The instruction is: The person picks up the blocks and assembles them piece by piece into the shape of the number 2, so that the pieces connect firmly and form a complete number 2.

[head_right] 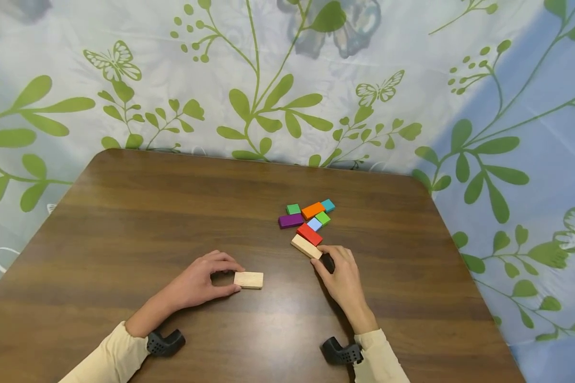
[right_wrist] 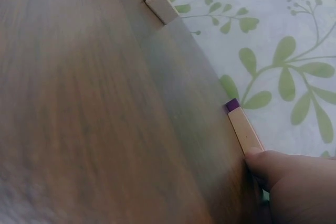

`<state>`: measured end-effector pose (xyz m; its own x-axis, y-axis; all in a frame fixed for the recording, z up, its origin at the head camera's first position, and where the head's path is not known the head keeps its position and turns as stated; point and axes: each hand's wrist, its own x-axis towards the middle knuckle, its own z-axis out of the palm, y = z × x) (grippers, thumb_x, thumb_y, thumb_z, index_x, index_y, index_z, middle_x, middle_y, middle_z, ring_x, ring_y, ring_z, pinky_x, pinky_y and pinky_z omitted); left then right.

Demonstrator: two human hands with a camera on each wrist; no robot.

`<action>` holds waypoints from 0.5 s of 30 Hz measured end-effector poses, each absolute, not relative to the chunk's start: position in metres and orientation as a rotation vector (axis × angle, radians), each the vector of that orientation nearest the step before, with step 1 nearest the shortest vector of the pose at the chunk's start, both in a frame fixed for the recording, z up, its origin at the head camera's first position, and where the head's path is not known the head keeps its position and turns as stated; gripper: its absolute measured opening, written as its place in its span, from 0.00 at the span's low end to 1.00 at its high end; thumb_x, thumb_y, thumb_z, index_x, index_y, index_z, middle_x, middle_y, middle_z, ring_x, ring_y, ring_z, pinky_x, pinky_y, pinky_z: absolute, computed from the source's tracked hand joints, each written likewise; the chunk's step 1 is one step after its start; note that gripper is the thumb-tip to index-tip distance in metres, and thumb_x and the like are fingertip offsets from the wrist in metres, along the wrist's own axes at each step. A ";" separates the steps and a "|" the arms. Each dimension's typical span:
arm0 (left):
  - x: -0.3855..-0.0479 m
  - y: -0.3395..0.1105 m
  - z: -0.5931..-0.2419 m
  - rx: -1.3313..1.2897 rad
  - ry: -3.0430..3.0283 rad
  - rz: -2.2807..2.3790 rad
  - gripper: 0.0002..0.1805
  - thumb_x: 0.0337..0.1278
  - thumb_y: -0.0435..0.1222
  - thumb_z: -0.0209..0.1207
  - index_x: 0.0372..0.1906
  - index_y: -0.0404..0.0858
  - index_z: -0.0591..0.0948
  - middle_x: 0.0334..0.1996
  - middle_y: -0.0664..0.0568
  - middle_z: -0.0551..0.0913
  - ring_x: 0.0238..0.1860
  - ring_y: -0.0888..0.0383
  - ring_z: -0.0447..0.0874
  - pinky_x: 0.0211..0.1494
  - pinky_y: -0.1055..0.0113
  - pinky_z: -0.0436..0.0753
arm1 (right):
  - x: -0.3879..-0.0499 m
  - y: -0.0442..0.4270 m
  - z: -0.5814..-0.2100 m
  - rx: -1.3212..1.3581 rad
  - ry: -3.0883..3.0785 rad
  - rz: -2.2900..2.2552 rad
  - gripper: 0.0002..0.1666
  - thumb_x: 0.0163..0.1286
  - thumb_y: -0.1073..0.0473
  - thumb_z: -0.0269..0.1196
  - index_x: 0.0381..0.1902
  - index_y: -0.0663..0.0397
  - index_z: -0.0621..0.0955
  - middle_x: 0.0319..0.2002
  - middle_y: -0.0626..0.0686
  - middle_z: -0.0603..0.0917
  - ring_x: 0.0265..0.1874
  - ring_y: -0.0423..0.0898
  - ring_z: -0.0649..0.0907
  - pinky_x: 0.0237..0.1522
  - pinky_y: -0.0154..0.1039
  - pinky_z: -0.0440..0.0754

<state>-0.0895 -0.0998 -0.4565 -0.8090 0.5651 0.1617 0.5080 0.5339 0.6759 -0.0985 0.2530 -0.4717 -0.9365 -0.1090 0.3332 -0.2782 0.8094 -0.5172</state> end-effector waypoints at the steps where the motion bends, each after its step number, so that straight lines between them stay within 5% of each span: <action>1: -0.089 -0.100 -0.457 0.941 2.685 1.148 0.16 0.61 0.47 0.71 0.53 0.51 0.88 0.49 0.62 0.85 0.51 0.60 0.78 0.55 0.56 0.79 | -0.099 0.253 -0.472 0.301 -2.709 0.839 0.22 0.64 0.56 0.75 0.53 0.58 0.85 0.49 0.59 0.86 0.50 0.57 0.80 0.53 0.57 0.79; 15: -0.089 -0.100 -0.460 0.961 2.695 1.165 0.15 0.60 0.45 0.72 0.52 0.50 0.88 0.47 0.61 0.85 0.49 0.60 0.78 0.53 0.57 0.79 | -0.099 0.254 -0.474 0.316 -2.699 0.855 0.21 0.65 0.57 0.75 0.54 0.56 0.86 0.51 0.58 0.87 0.52 0.58 0.80 0.54 0.59 0.79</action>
<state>-0.0887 -0.0996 -0.4603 -0.8052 0.5622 0.1888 0.5226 0.5222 0.6739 -0.0991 0.2538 -0.4737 -0.9334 -0.1194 0.3385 -0.2925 0.7995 -0.5246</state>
